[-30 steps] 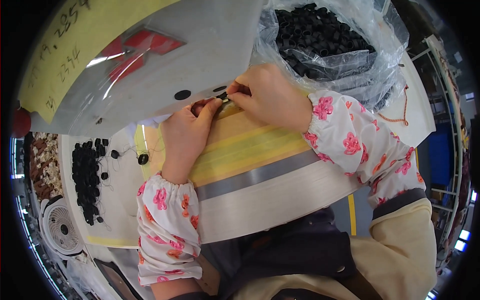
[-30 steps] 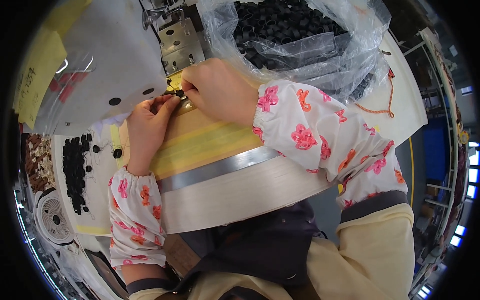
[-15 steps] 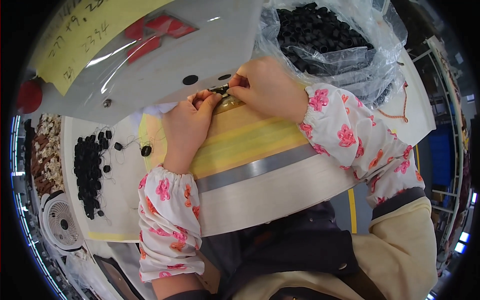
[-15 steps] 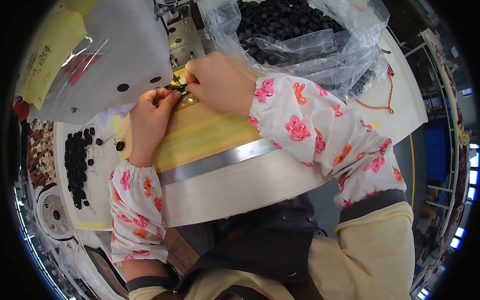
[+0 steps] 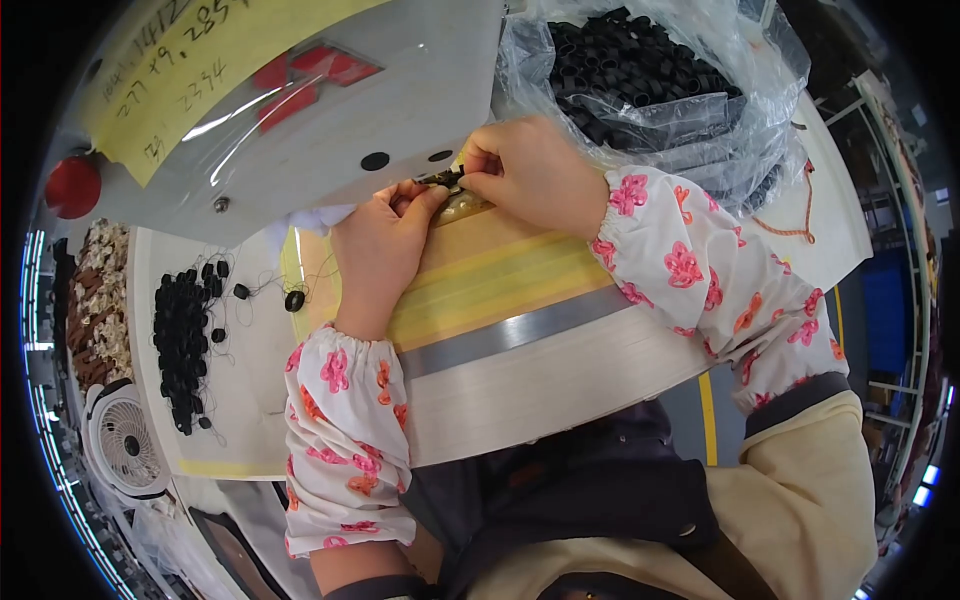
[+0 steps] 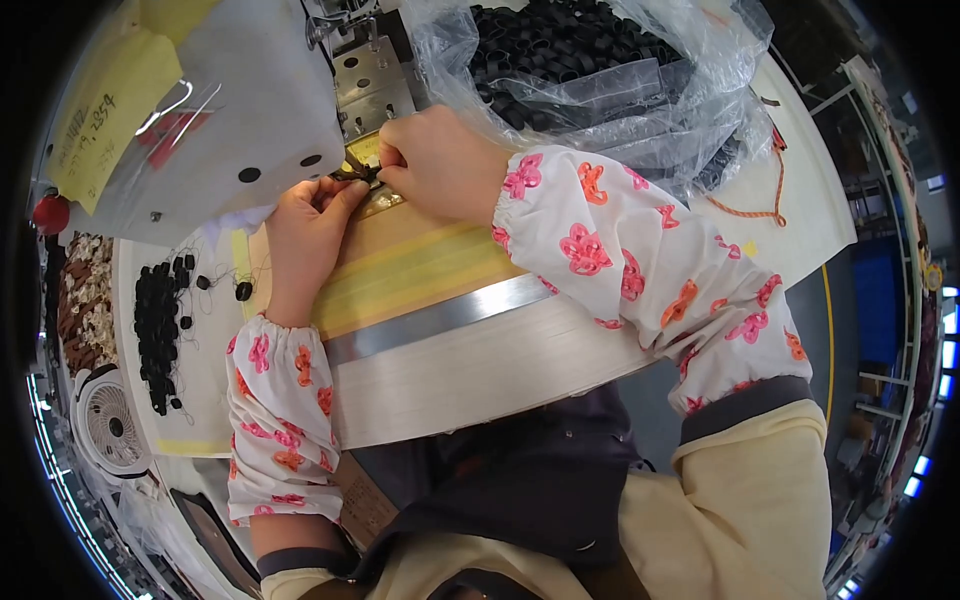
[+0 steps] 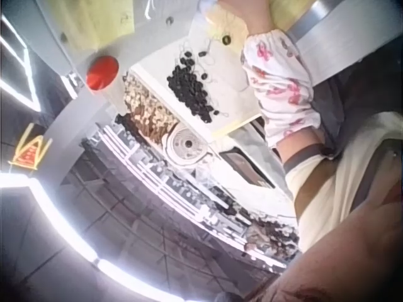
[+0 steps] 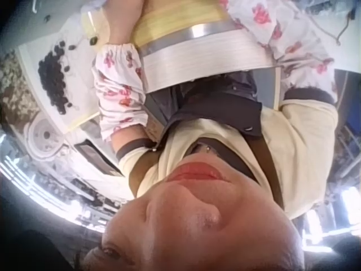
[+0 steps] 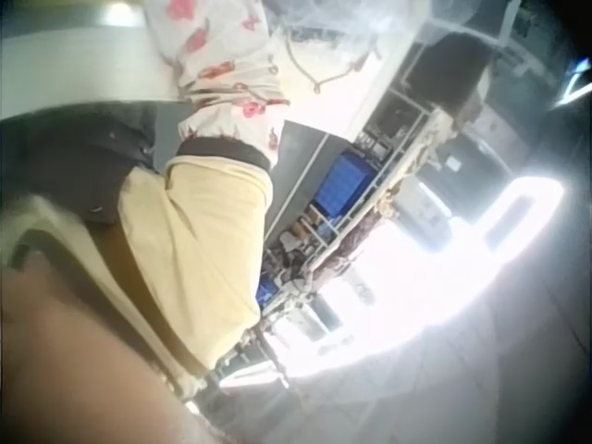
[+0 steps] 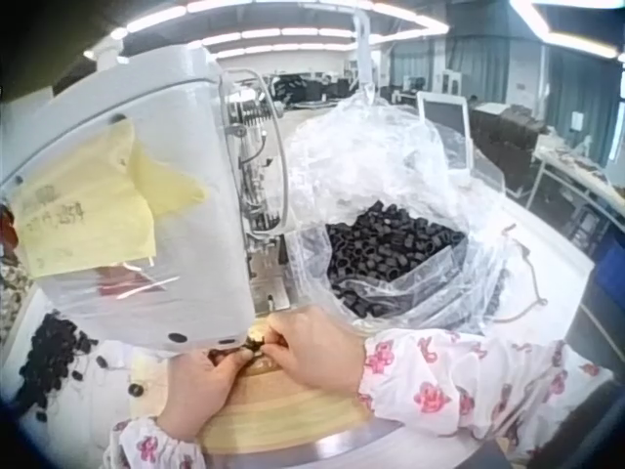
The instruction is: Assembling and attaching small black plastic components to strips of material using a machine at a workbench.
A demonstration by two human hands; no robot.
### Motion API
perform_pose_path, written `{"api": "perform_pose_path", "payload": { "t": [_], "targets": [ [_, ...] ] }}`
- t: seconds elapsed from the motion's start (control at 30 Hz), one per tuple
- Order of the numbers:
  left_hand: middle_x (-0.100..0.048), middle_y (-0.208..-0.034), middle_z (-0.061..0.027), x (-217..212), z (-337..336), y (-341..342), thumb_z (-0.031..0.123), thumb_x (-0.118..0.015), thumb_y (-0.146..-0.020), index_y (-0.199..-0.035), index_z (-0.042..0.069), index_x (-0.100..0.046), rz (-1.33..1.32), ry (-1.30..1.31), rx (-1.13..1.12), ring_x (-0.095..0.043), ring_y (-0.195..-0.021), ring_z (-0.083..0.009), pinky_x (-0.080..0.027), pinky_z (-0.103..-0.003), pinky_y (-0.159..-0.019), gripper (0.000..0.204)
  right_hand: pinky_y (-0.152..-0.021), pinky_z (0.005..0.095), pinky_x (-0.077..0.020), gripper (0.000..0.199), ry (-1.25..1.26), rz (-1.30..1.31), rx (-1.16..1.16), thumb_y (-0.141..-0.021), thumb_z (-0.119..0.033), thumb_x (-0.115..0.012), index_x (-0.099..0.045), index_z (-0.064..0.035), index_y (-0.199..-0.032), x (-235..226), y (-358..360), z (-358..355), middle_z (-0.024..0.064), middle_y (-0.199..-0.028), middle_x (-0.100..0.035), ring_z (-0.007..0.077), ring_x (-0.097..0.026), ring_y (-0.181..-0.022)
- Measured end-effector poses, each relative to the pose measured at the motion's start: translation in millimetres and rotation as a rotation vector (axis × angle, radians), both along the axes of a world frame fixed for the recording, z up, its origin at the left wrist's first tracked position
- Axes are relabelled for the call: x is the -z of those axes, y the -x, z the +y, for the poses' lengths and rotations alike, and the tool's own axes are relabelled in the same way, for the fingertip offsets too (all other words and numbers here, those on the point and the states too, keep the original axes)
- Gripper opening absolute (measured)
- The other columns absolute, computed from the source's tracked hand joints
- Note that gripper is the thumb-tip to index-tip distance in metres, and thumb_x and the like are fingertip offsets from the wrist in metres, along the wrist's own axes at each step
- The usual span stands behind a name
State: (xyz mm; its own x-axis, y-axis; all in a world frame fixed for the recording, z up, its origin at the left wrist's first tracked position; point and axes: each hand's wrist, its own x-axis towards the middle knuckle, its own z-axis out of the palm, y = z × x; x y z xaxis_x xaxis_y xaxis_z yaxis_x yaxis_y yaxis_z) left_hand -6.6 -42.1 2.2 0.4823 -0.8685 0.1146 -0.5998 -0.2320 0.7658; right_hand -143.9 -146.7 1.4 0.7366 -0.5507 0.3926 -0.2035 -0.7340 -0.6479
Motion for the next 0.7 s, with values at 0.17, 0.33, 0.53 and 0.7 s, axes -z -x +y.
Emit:
{"api": "perform_pose_path", "payload": {
  "t": [0.17, 0.33, 0.53, 0.7],
  "targets": [
    [-0.054, -0.053, -0.0001, -4.1, 1.8, -6.9, 0.032, -0.064, -0.072, -0.074, 0.003, -0.063, -0.013, -0.007, -0.03, -0.05, -0.049, -0.0092, -0.04, -0.024, -0.05, 0.029, -0.05, 0.03, -0.0449, 0.012, 0.021, -0.018, -0.014, -0.067, -0.009, -0.064, -0.059, 0.0021, -0.068, -8.2, -4.5, 0.6, 0.0126, -0.06, -0.058, 0.0227, -0.058, -0.052],
    [-0.059, -0.059, -0.0081, 20.0, 18.6, -19.6, 0.037, -0.067, -0.068, -0.07, 0.001, -0.06, -0.252, 0.058, -0.017, -0.058, -0.054, -0.0226, -0.044, -0.032, -0.052, 0.037, -0.048, 0.0302, -0.0428, 0.019, 0.021, -0.013, -0.001, -0.069, -0.016, -0.065, -0.061, 0.0024, -0.066, -8.0, -12.9, 19.5, 0.0135, -0.055, -0.057, 0.0206, -0.056, -0.048],
    [-0.055, -0.06, -0.0151, 21.1, 38.0, 22.4, 0.016, -0.053, -0.073, -0.073, 0.007, -0.056, -0.293, 0.309, 0.172, -0.054, -0.059, -0.0342, -0.04, -0.045, -0.054, 0.009, -0.041, 0.0197, -0.0391, 0.011, -0.416, 0.04, 0.018, -0.078, -0.008, -0.06, -0.055, 0.0019, -0.077, -0.3, 5.5, 18.0, 0.0029, -0.057, -0.055, 0.0083, -0.052, -0.047],
    [-0.056, -0.061, -0.0122, 15.6, 46.7, 21.3, 0.016, -0.054, -0.07, -0.067, 0.007, -0.057, -0.214, 0.392, 0.302, -0.054, -0.058, -0.032, -0.041, -0.042, -0.052, 0.01, -0.04, 0.018, -0.0388, 0.006, -0.611, 0.196, -0.187, -0.081, -0.004, -0.054, -0.05, -0.0002, -0.082, -13.7, 3.7, 15.6, 0.0039, -0.06, -0.055, 0.0074, -0.05, -0.045]
  ]
}}
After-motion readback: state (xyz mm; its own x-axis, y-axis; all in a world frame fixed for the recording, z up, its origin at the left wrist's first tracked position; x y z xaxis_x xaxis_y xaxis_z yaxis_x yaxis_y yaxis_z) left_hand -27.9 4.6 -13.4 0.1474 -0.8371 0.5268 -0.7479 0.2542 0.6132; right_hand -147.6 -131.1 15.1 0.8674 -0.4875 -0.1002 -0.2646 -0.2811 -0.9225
